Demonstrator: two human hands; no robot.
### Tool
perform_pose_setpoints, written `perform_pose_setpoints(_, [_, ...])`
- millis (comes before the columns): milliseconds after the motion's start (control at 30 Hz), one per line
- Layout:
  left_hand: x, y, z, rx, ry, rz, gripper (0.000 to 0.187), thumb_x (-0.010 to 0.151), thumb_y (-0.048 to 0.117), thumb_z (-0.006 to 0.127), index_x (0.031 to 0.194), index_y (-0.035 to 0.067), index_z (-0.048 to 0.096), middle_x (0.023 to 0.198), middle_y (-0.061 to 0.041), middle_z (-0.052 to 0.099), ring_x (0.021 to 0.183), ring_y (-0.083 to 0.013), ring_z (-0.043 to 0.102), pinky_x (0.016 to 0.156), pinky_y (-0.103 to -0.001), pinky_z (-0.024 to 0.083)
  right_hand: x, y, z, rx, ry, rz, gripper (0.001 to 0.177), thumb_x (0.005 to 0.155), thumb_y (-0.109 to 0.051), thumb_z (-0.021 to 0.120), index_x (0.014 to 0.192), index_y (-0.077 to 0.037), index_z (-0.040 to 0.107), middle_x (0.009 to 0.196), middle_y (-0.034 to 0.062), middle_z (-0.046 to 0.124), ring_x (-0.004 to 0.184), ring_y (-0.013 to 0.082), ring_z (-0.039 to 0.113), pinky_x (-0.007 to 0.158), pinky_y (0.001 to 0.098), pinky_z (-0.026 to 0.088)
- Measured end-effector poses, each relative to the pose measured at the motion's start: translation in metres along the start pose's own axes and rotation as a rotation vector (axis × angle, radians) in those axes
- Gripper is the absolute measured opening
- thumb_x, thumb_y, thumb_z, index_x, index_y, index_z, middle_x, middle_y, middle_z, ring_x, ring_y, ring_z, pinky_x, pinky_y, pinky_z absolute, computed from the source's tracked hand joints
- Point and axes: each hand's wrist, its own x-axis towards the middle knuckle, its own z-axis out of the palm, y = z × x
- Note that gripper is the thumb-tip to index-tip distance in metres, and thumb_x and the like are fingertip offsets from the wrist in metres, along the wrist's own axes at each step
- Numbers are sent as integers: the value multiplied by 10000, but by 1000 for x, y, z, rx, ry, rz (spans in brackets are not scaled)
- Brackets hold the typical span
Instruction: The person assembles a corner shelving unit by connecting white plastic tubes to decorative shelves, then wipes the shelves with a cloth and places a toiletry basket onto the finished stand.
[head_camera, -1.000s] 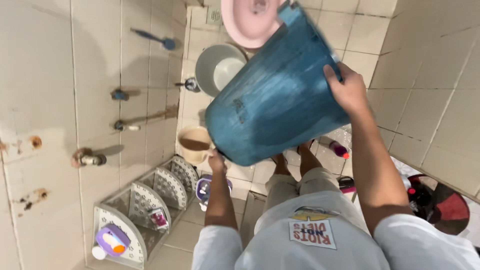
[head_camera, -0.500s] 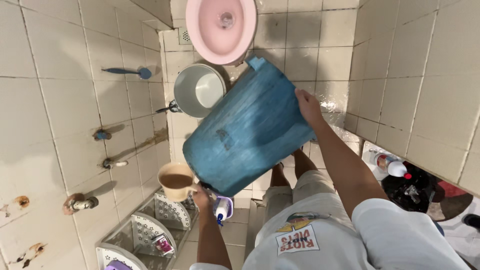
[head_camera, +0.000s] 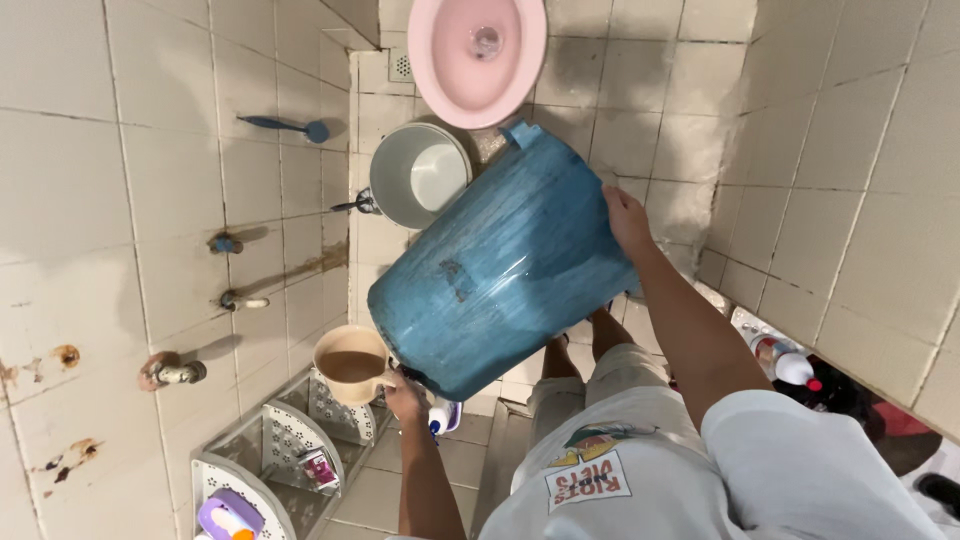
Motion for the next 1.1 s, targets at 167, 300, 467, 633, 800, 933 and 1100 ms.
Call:
perform_pose_setpoints(167, [-5, -1, 8, 58, 7, -19, 284, 1038, 284, 549, 1043, 6, 604, 630, -43, 498, 431, -146, 444, 360, -306, 308, 18, -2, -11, 44, 20, -23, 651, 987, -547, 524, 1342, -16, 650, 1334, 170, 693, 1269, 274, 627, 1090, 334, 431])
perform_pose_setpoints(300, [-9, 1, 19, -52, -46, 82, 308, 1023, 232, 557, 1139, -36, 656, 927, -53, 683, 716, -115, 614, 572, -254, 476, 26, -9, -33, 69, 75, -4, 669, 998, -563, 525, 1350, -5, 639, 1337, 182, 664, 1257, 272, 602, 1078, 340, 416])
perform_pose_setpoints(467, [-11, 12, 33, 127, -19, 89, 334, 1032, 256, 540, 1169, -23, 661, 906, -72, 654, 686, -163, 551, 553, -306, 413, 31, -12, -67, 133, 77, 102, 687, 1054, -564, 501, 1367, 25, 664, 1251, 314, 643, 1154, 399, 658, 1018, 413, 464])
perform_pose_setpoints(633, [-13, 17, 46, 163, -39, 235, 361, 1011, 277, 595, 1143, -49, 675, 932, -94, 687, 745, -144, 621, 646, -302, 487, 18, -13, -94, 230, 121, 25, 742, 1004, -611, 492, 1322, 39, 655, 1293, 152, 679, 1197, 227, 614, 1068, 321, 426])
perform_pose_setpoints(800, [-11, 14, 44, 317, 33, 387, 375, 989, 290, 615, 1134, -52, 670, 929, -82, 729, 799, -132, 661, 717, -276, 517, -4, -29, -109, 247, -30, 6, 680, 983, -565, 596, 1327, 20, 643, 1292, 121, 677, 1178, 202, 616, 1046, 334, 446])
perform_pose_setpoints(933, [-9, 0, 23, 240, 11, 284, 375, 1008, 324, 607, 1098, -32, 684, 798, -56, 667, 666, -133, 593, 584, -302, 477, -29, -59, -129, 18, -335, -51, 536, 921, -370, 743, 1310, -10, 665, 1176, 106, 724, 1036, 198, 673, 933, 339, 518])
perform_pose_setpoints(1100, [-16, -28, -3, 47, 74, -41, 368, 1007, 372, 641, 1007, 4, 624, 666, -39, 529, 493, -164, 454, 420, -347, 334, -56, -75, -119, 138, -529, -59, 399, 927, -311, 758, 1207, -36, 689, 1069, 61, 740, 927, 154, 686, 820, 302, 563])
